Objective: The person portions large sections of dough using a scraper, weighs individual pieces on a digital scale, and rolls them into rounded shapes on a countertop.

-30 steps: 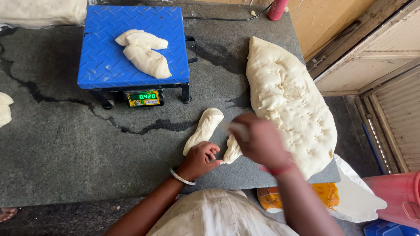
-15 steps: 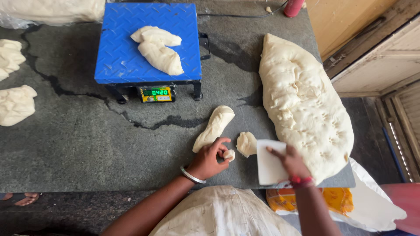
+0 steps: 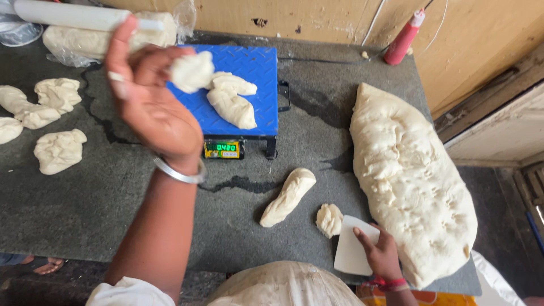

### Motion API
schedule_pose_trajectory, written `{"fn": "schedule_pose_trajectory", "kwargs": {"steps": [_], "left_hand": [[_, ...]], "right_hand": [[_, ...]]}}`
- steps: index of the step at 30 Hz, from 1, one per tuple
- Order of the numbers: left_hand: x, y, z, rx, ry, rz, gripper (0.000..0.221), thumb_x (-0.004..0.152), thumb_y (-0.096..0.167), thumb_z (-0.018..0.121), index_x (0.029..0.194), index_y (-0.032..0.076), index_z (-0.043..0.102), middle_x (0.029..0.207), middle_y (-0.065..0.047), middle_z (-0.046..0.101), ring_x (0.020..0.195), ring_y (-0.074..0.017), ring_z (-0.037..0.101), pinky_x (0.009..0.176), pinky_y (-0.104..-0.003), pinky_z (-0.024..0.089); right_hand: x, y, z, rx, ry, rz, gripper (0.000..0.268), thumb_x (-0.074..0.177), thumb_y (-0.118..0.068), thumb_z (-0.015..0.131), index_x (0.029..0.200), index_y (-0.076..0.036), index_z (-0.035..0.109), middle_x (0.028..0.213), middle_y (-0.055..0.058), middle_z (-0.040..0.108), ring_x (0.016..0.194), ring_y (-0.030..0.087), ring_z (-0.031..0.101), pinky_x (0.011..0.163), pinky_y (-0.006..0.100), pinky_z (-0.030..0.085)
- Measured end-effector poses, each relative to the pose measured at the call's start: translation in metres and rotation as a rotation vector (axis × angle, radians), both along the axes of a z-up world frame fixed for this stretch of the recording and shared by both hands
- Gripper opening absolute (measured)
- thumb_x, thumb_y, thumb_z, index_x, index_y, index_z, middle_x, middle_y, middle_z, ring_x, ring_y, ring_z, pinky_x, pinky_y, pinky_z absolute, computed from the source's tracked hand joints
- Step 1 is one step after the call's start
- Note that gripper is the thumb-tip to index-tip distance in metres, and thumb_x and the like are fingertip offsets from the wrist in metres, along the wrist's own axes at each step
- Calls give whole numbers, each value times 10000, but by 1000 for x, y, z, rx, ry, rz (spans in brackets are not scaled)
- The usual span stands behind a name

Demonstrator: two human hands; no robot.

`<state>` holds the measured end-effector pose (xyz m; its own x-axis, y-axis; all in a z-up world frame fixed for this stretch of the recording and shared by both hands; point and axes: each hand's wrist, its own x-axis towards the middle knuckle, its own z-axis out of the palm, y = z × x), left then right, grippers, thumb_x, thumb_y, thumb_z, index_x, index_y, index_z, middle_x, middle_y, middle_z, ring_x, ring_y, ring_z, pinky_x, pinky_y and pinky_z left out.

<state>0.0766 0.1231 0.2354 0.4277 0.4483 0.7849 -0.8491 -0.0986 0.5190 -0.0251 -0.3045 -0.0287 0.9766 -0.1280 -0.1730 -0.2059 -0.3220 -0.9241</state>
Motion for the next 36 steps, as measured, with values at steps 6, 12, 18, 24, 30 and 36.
{"fn": "schedule_pose_trajectory", "kwargs": {"steps": [6, 12, 18, 24, 30, 36], "left_hand": [[18, 6, -73, 914, 402, 775, 816, 1001, 709, 324, 1547, 129, 502, 1535, -278, 424, 1497, -391, 301, 1202, -583, 217], [-7, -46, -130, 1042, 800, 540, 901, 987, 637, 460, 1613, 31, 228, 1465, -139, 568, 1404, -441, 338, 1096, -613, 194], [-44, -78, -161, 924, 476, 344, 818, 1004, 390, 651, 1630, 49, 248, 1498, -124, 600, 1468, -386, 393, 1212, -558, 235], [-72, -117, -203, 1180, 445, -340, 933, 862, 344, 747, 1654, 206, 273, 1559, -77, 551, 1449, -427, 386, 1208, -539, 314], [-65, -144, -201, 1428, 550, -420, 1094, 733, 384, 806, 1638, 235, 210, 1504, -52, 556, 1381, -430, 381, 1088, -612, 258], [-63, -151, -195, 1367, 552, -500, 1123, 741, 430, 781, 1655, 182, 179, 1223, -98, 696, 1154, -382, 485, 1037, -524, 371]], "right_hand": [[-1, 2, -6, -71, 8, -64, 396, 852, -295, 775, 1005, 68, 735, 783, 153, 774, 689, 186, 711, 639, 340, 562], [4, 4, -4, -170, 30, -81, 461, 842, -341, 773, 1053, 65, 709, 775, 139, 776, 690, 186, 729, 658, 331, 568], [1, 4, 6, -58, 16, -33, 424, 854, -317, 762, 1025, 69, 725, 811, 147, 780, 712, 181, 719, 650, 329, 569], [0, 11, 8, -103, 29, -72, 410, 868, -304, 763, 1021, 74, 720, 798, 154, 779, 686, 191, 729, 631, 339, 566], [-1, 5, 6, -108, 4, -48, 452, 865, -316, 766, 1087, 69, 685, 820, 130, 779, 706, 173, 738, 646, 322, 573], [-2, 9, 11, -129, 24, -44, 445, 876, -332, 754, 1059, 71, 711, 809, 138, 778, 697, 182, 738, 643, 333, 569]]}}
